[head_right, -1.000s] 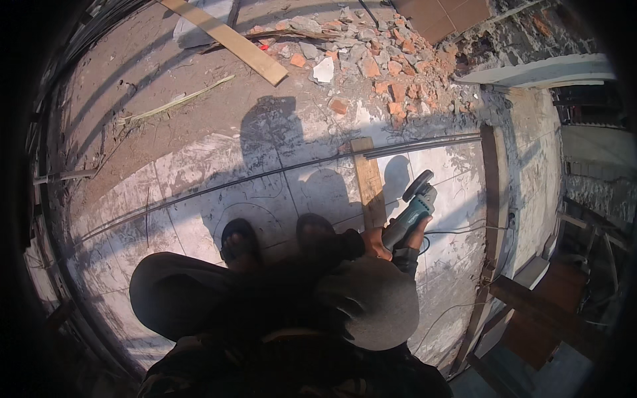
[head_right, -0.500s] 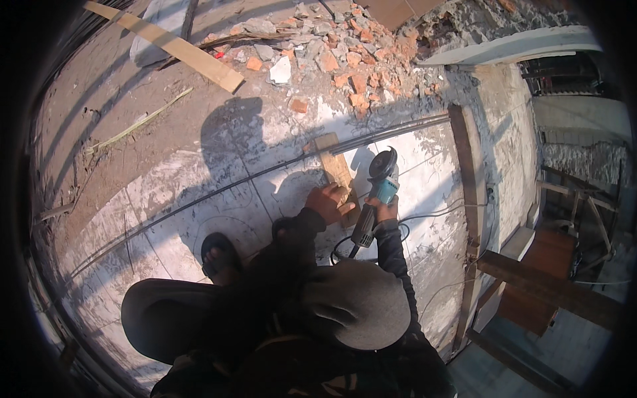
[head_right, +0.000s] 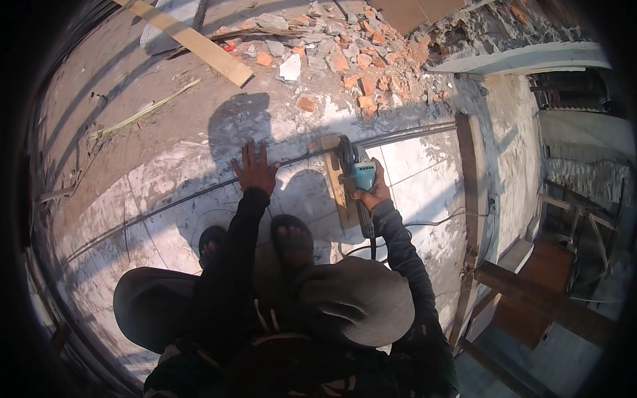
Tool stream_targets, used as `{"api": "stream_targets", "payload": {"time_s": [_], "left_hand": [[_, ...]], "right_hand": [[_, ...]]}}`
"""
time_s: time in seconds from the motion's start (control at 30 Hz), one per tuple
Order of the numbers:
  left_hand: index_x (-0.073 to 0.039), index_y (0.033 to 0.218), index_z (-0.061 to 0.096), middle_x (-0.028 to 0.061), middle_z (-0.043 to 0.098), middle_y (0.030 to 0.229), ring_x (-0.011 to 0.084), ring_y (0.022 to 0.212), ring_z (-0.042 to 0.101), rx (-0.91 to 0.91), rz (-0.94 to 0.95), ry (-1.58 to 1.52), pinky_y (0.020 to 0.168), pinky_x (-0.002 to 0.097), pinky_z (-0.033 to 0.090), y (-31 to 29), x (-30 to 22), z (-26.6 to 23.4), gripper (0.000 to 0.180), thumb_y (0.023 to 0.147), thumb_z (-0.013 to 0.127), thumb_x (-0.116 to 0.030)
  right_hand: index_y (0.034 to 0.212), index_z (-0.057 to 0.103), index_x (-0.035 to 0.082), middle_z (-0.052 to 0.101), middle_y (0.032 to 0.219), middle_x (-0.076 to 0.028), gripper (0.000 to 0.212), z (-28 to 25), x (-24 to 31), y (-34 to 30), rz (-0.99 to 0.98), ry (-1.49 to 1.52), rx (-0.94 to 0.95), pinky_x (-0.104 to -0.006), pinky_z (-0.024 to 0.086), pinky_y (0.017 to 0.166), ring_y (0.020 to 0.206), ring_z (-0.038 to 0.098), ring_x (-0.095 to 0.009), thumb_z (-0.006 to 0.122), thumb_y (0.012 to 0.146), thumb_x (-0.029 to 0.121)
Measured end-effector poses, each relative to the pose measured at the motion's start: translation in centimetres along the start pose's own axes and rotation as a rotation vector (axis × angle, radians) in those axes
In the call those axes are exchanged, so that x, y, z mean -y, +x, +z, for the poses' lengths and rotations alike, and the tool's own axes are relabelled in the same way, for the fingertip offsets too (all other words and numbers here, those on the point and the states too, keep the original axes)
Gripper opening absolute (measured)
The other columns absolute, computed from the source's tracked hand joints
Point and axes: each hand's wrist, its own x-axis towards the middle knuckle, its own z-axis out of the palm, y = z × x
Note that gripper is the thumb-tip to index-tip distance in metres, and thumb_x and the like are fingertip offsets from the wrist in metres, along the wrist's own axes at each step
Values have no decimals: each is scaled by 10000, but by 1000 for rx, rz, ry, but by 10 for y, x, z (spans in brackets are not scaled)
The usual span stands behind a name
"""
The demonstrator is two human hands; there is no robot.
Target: The person uses an angle grinder to cut through a long metal rod placed on a wooden block on the floor.
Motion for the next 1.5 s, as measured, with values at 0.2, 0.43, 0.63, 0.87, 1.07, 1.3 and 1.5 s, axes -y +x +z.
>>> {"api": "stream_targets", "payload": {"time_s": [0.2,0.43,0.63,0.87,1.07,1.3,1.5], "left_hand": [[-148,1439,306,116,145,1537,292,1425,107,46,8,0,1046,636,159,-1,-2,-4,743,856,520,-556],[-114,1403,366,118,139,1543,298,1429,93,51,-15,-71,1048,628,156,2,-3,-6,745,829,578,-538],[-102,1370,402,109,139,1544,290,1431,93,34,-31,-82,1048,633,147,1,0,-5,722,820,597,-528],[-141,1043,612,152,119,1544,350,1429,61,93,7,-177,1050,639,125,1,-1,-14,364,816,643,-424],[-132,819,680,151,94,1553,357,1427,62,28,43,-236,1052,636,123,0,5,-5,269,817,644,-399],[-133,810,688,117,101,1557,337,1432,55,44,25,-218,1055,631,129,-1,7,-3,289,822,637,-417],[-143,828,693,99,90,1562,322,1436,34,85,7,-228,1065,623,115,0,5,-8,301,847,608,-431]], "right_hand": [[1427,236,132,494,1174,-73,959,1,7,10,41,-2,46,-313,502,816,1051,521,-213,647,598,-118],[1422,236,143,512,1144,-65,969,4,14,16,44,-88,36,-306,514,781,1007,544,-202,635,591,-156],[1417,244,145,517,1138,-59,975,8,17,15,123,10,62,-305,508,781,1018,538,-201,638,581,-165],[1407,260,139,520,1148,-59,981,0,13,19,119,11,85,-297,483,824,1037,529,-202,652,558,-159],[1392,279,116,521,1154,-59,982,-2,20,30,52,-182,110,-308,461,871,1053,520,-203,674,527,-125],[1368,297,103,533,1130,-58,971,0,25,40,74,-266,105,-312,466,859,1021,533,-211,700,506,-86],[1357,312,85,536,1123,-61,951,-1,23,45,122,-163,112,-312,471,837,1007,528,-208,701,504,-77]]}}
